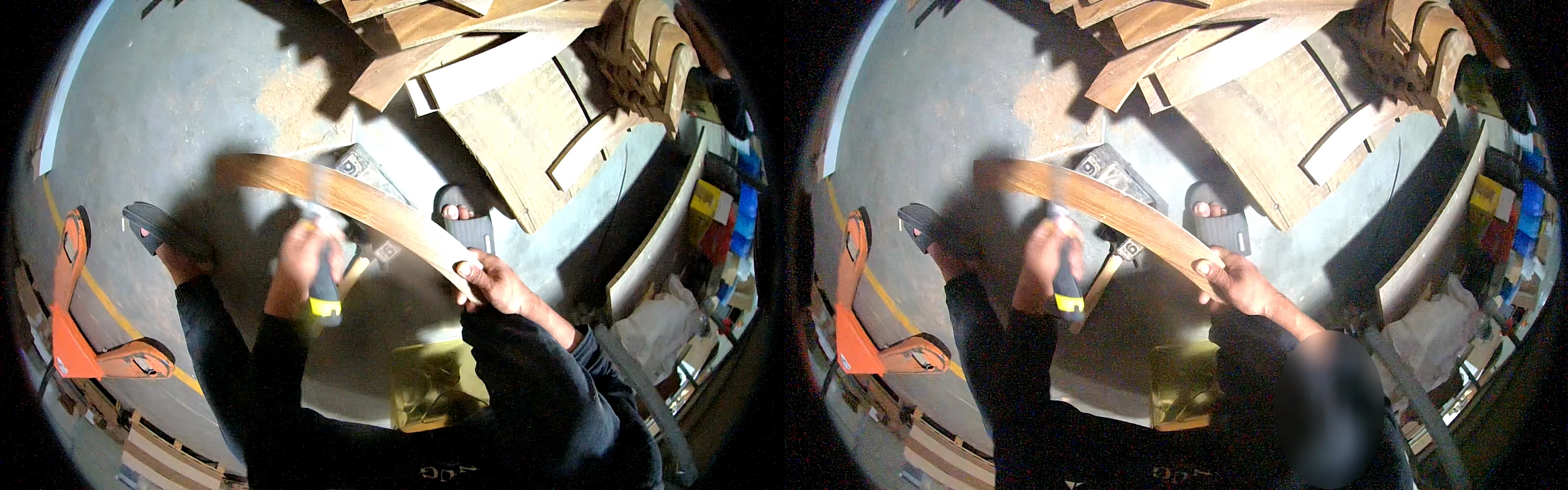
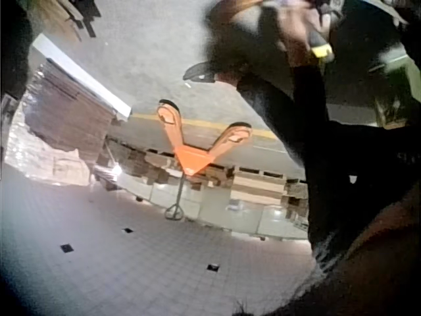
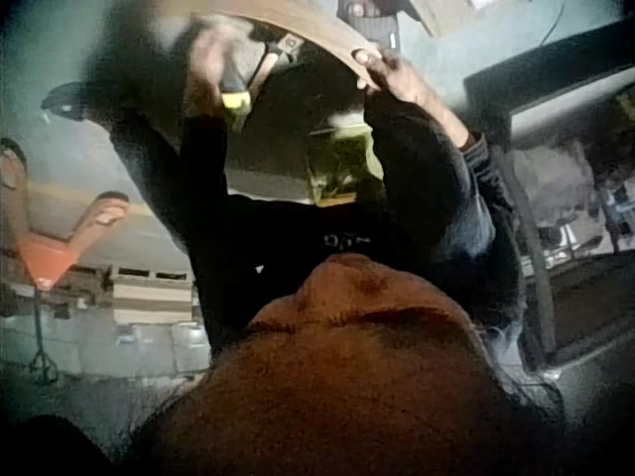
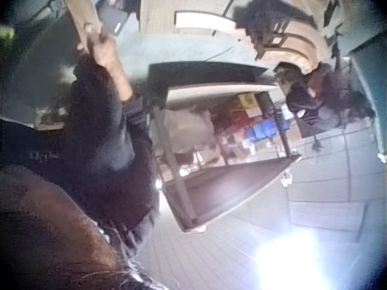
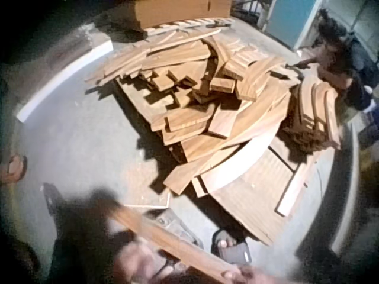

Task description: The person scrapes and hammers curved wood strips using a yellow-handled scraping tool and a hammer while working on a metal block on the floor. They handle the wood strips one at a time, cleaning the surfaces and edges with the scraper and striking the wood to adjust the finish.

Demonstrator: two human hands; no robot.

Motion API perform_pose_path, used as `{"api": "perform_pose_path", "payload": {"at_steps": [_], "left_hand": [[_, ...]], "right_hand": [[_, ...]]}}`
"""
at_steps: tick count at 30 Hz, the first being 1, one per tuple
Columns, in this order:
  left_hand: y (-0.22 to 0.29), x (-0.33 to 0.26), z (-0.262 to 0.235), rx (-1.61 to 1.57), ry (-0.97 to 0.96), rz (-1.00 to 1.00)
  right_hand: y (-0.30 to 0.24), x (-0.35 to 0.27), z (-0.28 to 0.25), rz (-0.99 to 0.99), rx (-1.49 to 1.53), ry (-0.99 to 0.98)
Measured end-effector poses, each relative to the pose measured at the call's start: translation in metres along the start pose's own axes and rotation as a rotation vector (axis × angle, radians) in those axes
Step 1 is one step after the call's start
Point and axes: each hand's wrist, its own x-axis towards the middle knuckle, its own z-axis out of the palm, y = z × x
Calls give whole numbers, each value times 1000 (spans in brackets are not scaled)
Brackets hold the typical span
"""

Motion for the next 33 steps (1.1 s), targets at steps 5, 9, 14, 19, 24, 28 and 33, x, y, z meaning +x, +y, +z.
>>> {"api": "perform_pose_path", "payload": {"at_steps": [5,9,14,19,24,28,33], "left_hand": [[-19,-13,40,297,34,-167],[-8,-20,29,299,160,61],[8,-24,22,372,215,87],[-5,-32,67,1595,225,495],[-10,-19,58,1631,443,399],[-18,-18,60,1618,433,436],[1,-17,53,1693,352,467]], "right_hand": [[19,0,-7,-44,-6,10],[9,-2,-4,-13,26,12],[5,1,-4,16,5,4],[5,1,-2,-5,38,15],[-8,-3,2,10,35,4],[2,0,-2,6,28,13],[3,-3,4,-6,77,65]]}}
